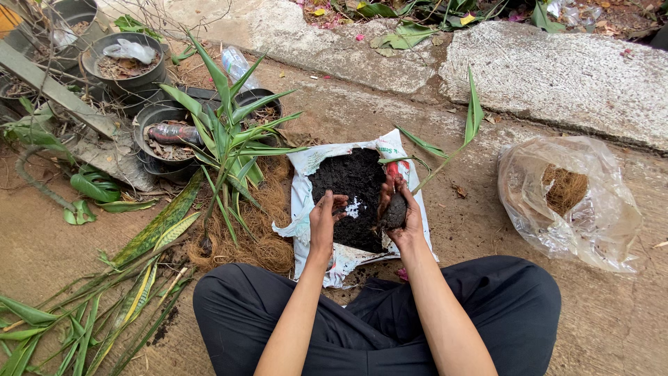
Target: The person sits on the ground and packs soil around the roots of a small plant held in their hands. They repeatedly add soil from a nearby bag and press it firmly around the root ball to secure the plant.
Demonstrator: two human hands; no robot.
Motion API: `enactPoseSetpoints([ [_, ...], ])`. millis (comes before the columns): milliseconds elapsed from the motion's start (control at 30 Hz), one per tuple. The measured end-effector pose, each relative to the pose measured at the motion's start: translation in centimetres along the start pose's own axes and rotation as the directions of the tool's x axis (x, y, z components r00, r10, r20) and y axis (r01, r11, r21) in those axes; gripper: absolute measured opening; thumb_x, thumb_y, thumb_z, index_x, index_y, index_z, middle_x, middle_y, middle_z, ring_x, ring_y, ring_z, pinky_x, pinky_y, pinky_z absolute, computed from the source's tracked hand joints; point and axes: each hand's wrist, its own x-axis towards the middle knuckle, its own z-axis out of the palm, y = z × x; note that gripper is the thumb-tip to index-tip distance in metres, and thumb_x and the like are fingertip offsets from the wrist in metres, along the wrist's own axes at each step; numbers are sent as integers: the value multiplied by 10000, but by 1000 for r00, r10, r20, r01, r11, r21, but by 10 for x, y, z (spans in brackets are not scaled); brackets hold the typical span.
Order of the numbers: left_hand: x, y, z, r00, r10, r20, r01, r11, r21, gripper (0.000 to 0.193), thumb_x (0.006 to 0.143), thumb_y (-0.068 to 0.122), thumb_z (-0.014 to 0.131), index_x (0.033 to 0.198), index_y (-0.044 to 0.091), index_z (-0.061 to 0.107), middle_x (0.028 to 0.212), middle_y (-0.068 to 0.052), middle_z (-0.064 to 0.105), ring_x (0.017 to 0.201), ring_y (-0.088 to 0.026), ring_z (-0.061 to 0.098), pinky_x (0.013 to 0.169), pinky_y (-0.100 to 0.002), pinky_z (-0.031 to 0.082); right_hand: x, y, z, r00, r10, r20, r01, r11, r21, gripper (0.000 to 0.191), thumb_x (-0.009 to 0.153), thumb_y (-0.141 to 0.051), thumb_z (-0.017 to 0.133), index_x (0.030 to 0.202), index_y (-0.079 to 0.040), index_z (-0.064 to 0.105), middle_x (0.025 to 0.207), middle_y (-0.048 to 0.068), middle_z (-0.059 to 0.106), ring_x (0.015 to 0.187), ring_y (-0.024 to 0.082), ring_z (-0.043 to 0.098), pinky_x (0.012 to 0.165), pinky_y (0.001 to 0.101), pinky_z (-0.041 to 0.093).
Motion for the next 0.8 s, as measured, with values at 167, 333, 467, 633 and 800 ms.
enactPoseSetpoints([
  [167, 2, -3, 1, 1000, -22, 3, 22, 999, 29, 526, 1024, 538, 491, 1042, 76, 741, 1030, -70, 753, 1005, -152, 698, 858, -306, 570, 8, -4, -20, 991, 118, 66, -118, 993, -3, 381, 957, -477, 720, 828, -156, 560, 729, -33, 551, 623, 98, 527, 531, 232, 474],
  [333, 3, -5, -1, 1000, -19, 10, 19, 999, 29, 530, 1026, 544, 484, 1038, 79, 740, 1028, -70, 754, 1006, -153, 698, 850, -308, 569, 8, -1, -17, 996, 59, -67, -72, 974, -213, 391, 950, -388, 687, 722, -179, 448, 627, -49, 429, 535, 89, 421, 458, 232, 376],
  [467, 5, -7, -1, 1000, -27, 10, 26, 999, 25, 530, 1029, 545, 475, 1038, 85, 738, 1030, -66, 757, 1002, -152, 696, 837, -301, 563, 10, 1, -17, 996, 41, -73, -60, 960, -272, 321, 943, -279, 654, 721, -177, 445, 630, -44, 429, 532, 92, 413, 451, 233, 367],
  [633, 6, -10, -2, 1000, -20, 15, 20, 999, 27, 538, 1029, 555, 472, 1037, 87, 736, 1023, -71, 758, 996, -154, 703, 835, -299, 568, 9, -1, -18, 997, 53, -54, -63, 974, -220, 321, 947, -300, 663, 744, -168, 452, 650, -38, 439, 561, 91, 433, 477, 223, 387],
  [800, 7, -11, -2, 1000, -19, 9, 19, 1000, 17, 552, 1016, 571, 481, 1041, 83, 737, 1029, -73, 753, 997, -155, 697, 830, -310, 574, 4, -4, -14, 996, 88, -13, -89, 983, -160, 399, 877, -420, 689, 711, -137, 463, 627, -16, 451, 545, 114, 455, 458, 234, 410],
])
